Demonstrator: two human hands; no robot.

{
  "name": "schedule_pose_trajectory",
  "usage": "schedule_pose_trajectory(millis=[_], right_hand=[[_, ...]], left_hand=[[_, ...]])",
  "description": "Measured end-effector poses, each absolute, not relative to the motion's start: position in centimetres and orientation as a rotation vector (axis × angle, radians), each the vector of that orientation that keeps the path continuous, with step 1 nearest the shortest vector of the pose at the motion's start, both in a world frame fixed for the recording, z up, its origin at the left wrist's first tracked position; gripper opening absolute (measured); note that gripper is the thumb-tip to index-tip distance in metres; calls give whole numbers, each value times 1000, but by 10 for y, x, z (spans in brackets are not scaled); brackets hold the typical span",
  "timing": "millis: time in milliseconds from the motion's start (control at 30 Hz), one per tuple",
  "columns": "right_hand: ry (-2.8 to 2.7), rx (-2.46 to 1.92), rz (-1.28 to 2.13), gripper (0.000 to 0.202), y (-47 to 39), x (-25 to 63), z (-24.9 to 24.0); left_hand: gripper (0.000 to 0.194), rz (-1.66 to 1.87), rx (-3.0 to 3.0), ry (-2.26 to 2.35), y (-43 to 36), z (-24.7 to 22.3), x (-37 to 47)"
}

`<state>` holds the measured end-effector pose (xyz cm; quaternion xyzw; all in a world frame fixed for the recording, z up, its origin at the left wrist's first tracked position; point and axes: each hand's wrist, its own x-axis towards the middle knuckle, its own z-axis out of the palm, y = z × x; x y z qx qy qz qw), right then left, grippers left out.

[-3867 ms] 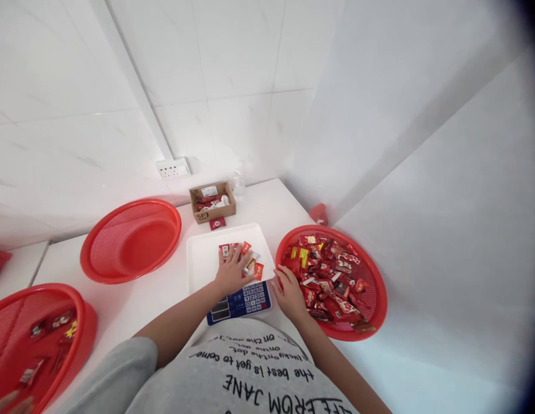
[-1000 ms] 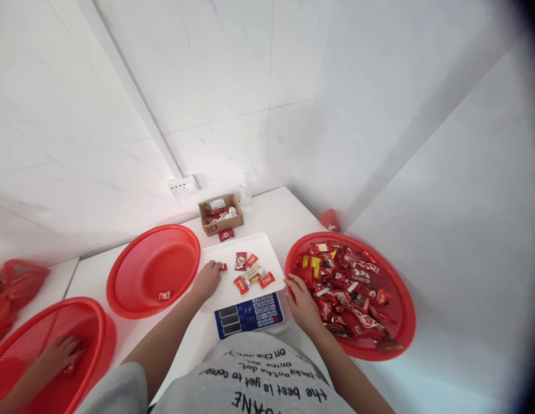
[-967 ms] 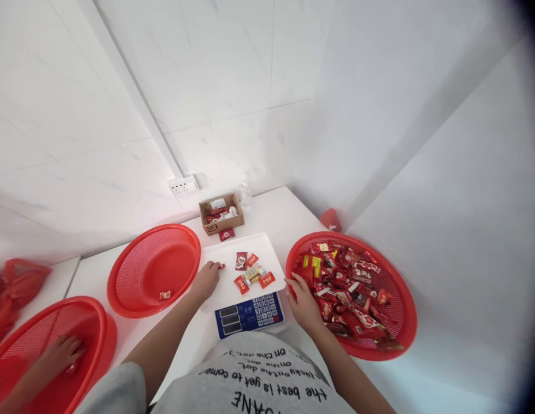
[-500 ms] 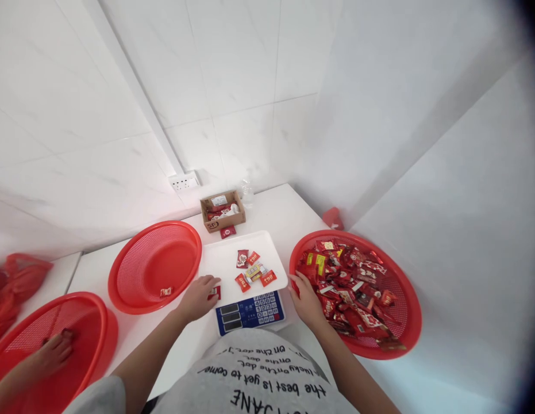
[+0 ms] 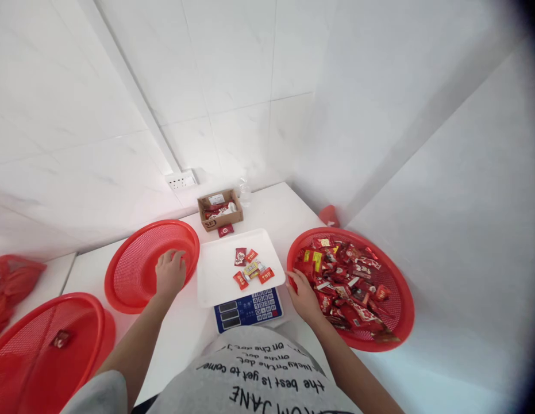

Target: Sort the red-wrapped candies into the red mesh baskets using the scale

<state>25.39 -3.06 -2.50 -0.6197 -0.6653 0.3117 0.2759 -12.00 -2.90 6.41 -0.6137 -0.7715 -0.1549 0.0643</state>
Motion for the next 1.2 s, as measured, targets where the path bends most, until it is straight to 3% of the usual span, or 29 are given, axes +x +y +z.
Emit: schedule_pose_trajectory(millis=[133, 367, 533, 733, 933, 1100, 1200], right_hand=[[-1791, -1673, 858, 39, -30, 254, -24], [-1780, -1660, 832, 37, -29, 254, -24], [-1778, -1664, 822, 37, -30, 254, -25], [-1759, -1664, 838, 37, -30, 254, -25], [-1764, -1673, 856, 38, -29, 254, -24], [-1763, -1653, 839, 37, -29, 254, -25], [-1767, -1653, 834, 37, -29, 254, -26]], left_hand=[[24, -522, -2219, -2226, -31, 49, -86], [49, -405, -2762, -2215, -27, 18, -1], [22, -424, -2657, -2432, -20, 15, -7], [25, -554, -2270, -2517, -24, 34, -62], [27, -464, -1674, -2380, -24, 55, -112], [29, -602, -2345, -2222, -24, 32, -49], [36, -499, -2699, -2077, -23, 21, 2]])
